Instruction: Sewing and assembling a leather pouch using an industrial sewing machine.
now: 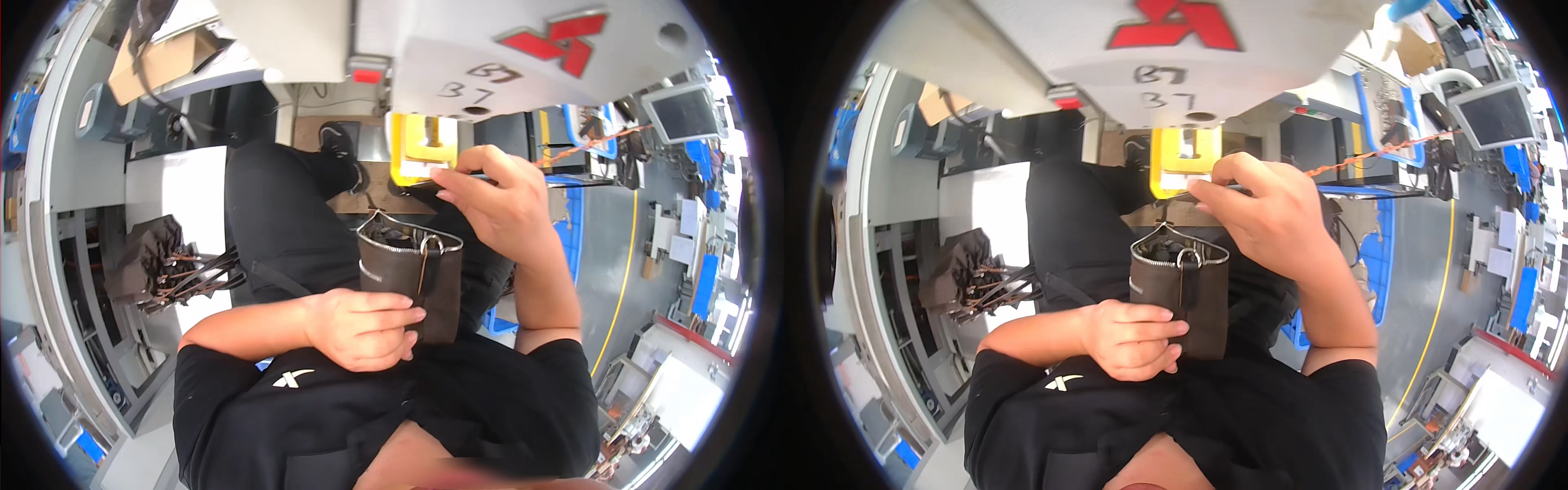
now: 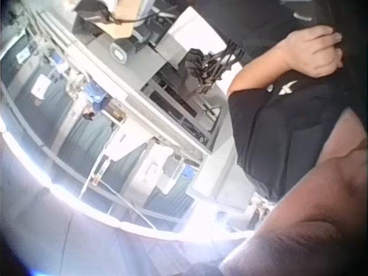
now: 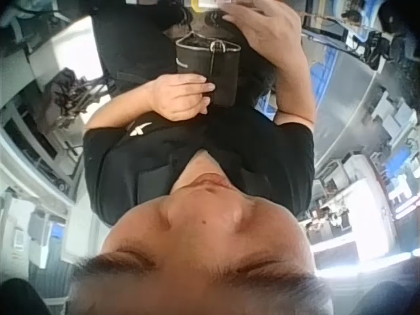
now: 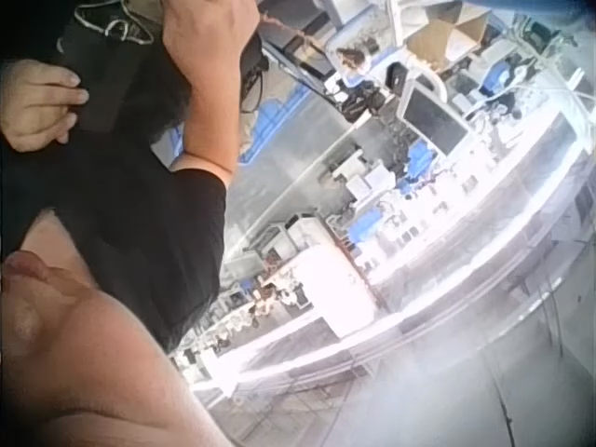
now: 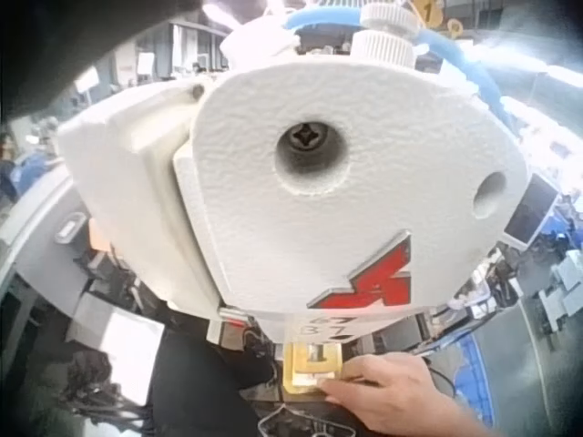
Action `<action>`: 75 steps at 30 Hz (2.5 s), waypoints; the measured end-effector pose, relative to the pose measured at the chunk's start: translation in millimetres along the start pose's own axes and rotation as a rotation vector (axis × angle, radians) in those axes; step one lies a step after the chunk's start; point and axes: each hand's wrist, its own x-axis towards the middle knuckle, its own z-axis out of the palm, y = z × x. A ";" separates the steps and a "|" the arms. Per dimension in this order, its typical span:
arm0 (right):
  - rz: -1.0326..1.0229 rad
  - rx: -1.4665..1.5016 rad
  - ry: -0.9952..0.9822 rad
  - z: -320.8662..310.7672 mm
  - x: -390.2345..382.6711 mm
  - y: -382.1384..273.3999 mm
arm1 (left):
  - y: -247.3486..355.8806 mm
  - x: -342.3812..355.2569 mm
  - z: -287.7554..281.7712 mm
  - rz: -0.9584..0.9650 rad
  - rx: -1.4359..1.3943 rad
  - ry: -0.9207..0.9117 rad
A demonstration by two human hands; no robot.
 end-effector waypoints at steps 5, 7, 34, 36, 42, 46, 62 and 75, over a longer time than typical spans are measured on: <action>0.387 0.102 0.278 -3.6 -27.1 40.2 | -2.5 -2.9 -6.3 -0.026 -0.017 -0.017; 0.710 0.060 0.349 2.2 -40.2 84.4 | -3.4 0.0 -6.6 -0.039 -0.017 -0.020; 0.175 0.750 -0.269 47.1 -19.3 -34.4 | -49.2 60.7 -65.9 -1.166 -0.360 -0.337; 0.155 0.761 -0.324 48.3 -16.2 -33.3 | -48.6 45.6 -66.6 -1.158 -0.295 -0.351; 0.002 0.736 -0.531 98.7 -38.6 27.1 | -46.0 36.1 -109.6 -0.947 -0.292 -0.298; 0.032 0.514 -0.485 106.1 -45.4 25.0 | -49.1 7.2 -146.3 -1.043 -0.130 -0.367; -0.476 0.383 -0.088 51.9 10.2 -83.7 | -8.1 -36.5 -164.7 -1.692 -0.660 0.151; -0.486 0.332 0.117 10.7 18.1 -93.5 | -1.6 -17.9 -161.8 -1.528 -0.893 0.335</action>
